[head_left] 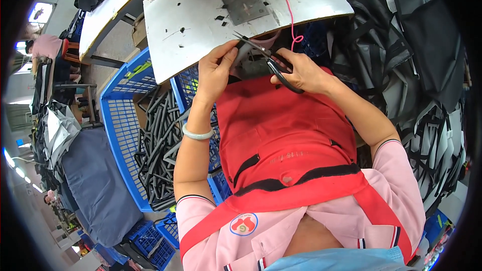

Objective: Sewing segments of grey straps using an industrial sewing machine.

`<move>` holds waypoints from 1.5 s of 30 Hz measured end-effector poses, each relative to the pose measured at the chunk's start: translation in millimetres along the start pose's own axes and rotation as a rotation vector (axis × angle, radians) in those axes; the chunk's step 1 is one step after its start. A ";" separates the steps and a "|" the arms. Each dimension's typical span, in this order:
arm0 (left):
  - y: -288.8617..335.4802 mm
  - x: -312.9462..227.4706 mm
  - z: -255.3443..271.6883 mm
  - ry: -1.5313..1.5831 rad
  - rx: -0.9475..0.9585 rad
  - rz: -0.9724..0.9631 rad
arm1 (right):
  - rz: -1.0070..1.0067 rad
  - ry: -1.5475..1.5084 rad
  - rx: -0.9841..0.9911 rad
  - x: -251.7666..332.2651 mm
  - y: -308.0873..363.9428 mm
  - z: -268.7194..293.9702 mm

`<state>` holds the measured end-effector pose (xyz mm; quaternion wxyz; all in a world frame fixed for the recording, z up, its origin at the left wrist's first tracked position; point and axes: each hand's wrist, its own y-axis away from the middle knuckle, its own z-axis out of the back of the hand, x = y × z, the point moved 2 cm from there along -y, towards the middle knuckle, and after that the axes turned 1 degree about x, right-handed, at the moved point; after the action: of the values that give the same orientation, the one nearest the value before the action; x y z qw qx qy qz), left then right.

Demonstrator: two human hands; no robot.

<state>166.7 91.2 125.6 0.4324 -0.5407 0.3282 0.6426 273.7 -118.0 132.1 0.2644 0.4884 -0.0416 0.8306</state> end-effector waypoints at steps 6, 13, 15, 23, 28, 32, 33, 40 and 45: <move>-2.6 1.2 -1.1 -0.013 0.007 -0.026 | 0.047 0.060 -0.047 -4.9 -2.1 6.3; -6.2 -16.7 -4.9 0.045 0.008 -0.027 | 0.088 -0.268 0.019 -21.2 -9.2 15.4; -6.3 -18.1 -1.3 0.043 0.007 -0.037 | 0.017 -0.173 0.067 -8.1 -8.7 28.5; -6.0 -20.7 -10.9 0.087 -0.012 -0.053 | 0.121 -0.007 0.009 -2.8 -0.2 27.4; -6.1 -17.2 -7.0 0.073 0.020 -0.023 | 0.074 -0.097 0.022 -3.1 2.6 27.7; -6.8 -16.2 -3.5 0.087 0.026 -0.003 | 0.032 -0.143 0.053 -11.7 -2.8 28.6; -7.9 -16.9 -1.9 0.086 0.025 -0.007 | 0.014 -0.174 0.035 -12.9 -5.4 29.6; -31.4 -70.0 15.8 -0.490 -0.139 -0.367 | 0.110 0.698 -0.471 -52.8 -57.9 139.6; -79.1 -92.4 18.8 -0.697 -0.218 -0.520 | 0.128 0.733 -0.707 -93.1 -83.8 150.1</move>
<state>234.8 121.8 223.5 0.6051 -0.3987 -0.0536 0.6871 468.0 -132.4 116.6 0.3591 0.0422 -0.2541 0.8970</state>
